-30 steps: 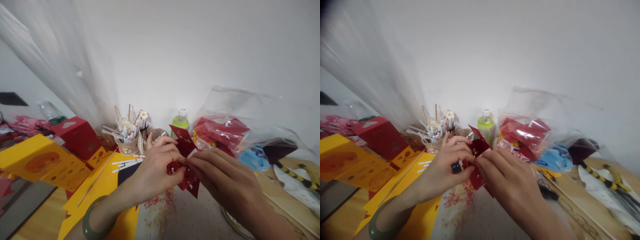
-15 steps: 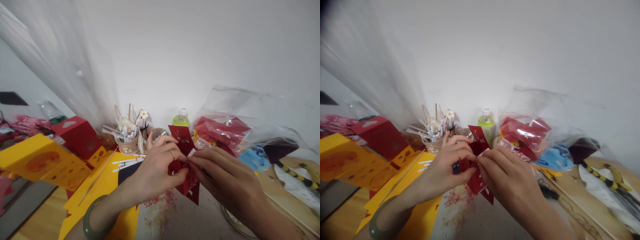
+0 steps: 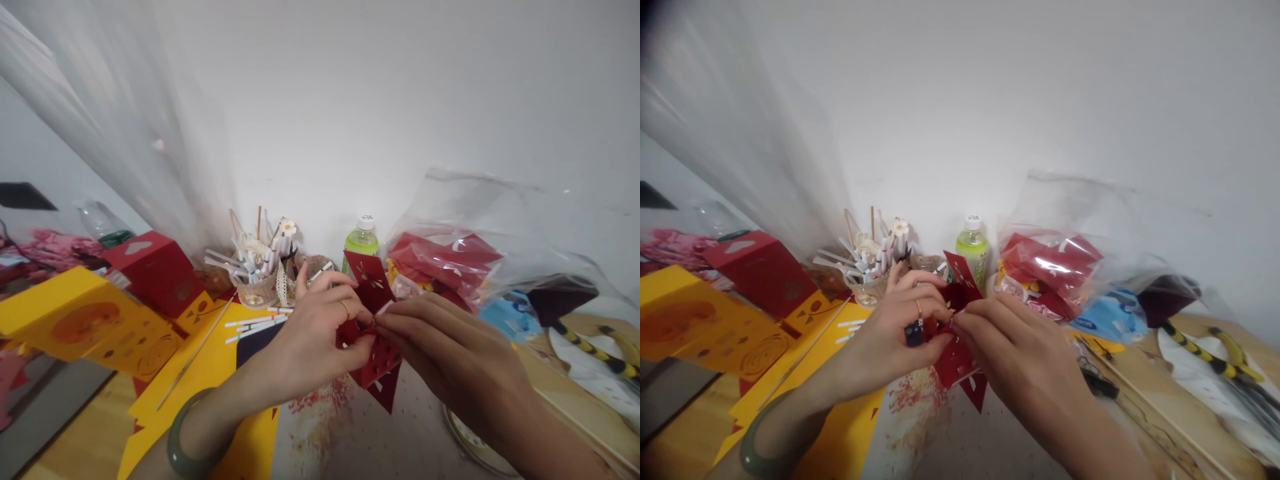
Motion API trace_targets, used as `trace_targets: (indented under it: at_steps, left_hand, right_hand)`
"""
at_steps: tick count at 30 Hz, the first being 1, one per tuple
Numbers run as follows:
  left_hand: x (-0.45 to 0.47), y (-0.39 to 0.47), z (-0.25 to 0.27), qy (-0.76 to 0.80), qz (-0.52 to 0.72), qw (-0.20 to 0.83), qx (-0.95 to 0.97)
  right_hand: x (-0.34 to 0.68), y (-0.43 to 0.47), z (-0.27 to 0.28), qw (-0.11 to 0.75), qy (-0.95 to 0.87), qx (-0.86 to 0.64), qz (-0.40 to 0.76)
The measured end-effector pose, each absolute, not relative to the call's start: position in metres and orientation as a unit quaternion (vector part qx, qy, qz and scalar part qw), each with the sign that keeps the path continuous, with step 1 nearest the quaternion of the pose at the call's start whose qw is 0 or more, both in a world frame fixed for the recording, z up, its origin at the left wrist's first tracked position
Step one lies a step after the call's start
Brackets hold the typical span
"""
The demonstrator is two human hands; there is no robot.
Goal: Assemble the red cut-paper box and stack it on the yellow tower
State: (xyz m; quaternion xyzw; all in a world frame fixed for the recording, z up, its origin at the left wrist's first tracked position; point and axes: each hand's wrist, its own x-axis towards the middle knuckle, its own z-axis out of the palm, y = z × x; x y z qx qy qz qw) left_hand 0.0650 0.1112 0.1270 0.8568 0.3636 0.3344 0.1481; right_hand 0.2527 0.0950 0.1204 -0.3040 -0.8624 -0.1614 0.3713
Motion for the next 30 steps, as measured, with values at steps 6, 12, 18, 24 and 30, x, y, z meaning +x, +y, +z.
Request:
trace_targets:
  at_steps: [6, 12, 18, 24, 30]
  left_hand:
    - [0.0665, 0.1130, 0.1258, 0.358, 0.329, 0.142, 0.862]
    - [0.0665, 0.1129, 0.1256, 0.355, 0.336, 0.143, 0.861]
    - [0.0670, 0.1134, 0.1256, 0.355, 0.340, 0.160, 0.856]
    - [0.0666, 0.1141, 0.1253, 0.361, 0.333, 0.162, 0.856]
    - [0.0666, 0.1141, 0.1253, 0.362, 0.330, 0.173, 0.854]
  right_hand:
    - [0.2552, 0.0975, 0.1164, 0.362, -0.869, -0.296, -0.162]
    - [0.2518, 0.0976, 0.1199, 0.372, -0.863, -0.298, -0.165]
    - [0.2503, 0.0978, 0.1222, 0.370, -0.866, -0.294, -0.163]
    - [0.2486, 0.0986, 0.1227, 0.370, -0.865, -0.291, -0.174]
    - [0.2505, 0.0989, 0.1206, 0.367, -0.867, -0.299, -0.153]
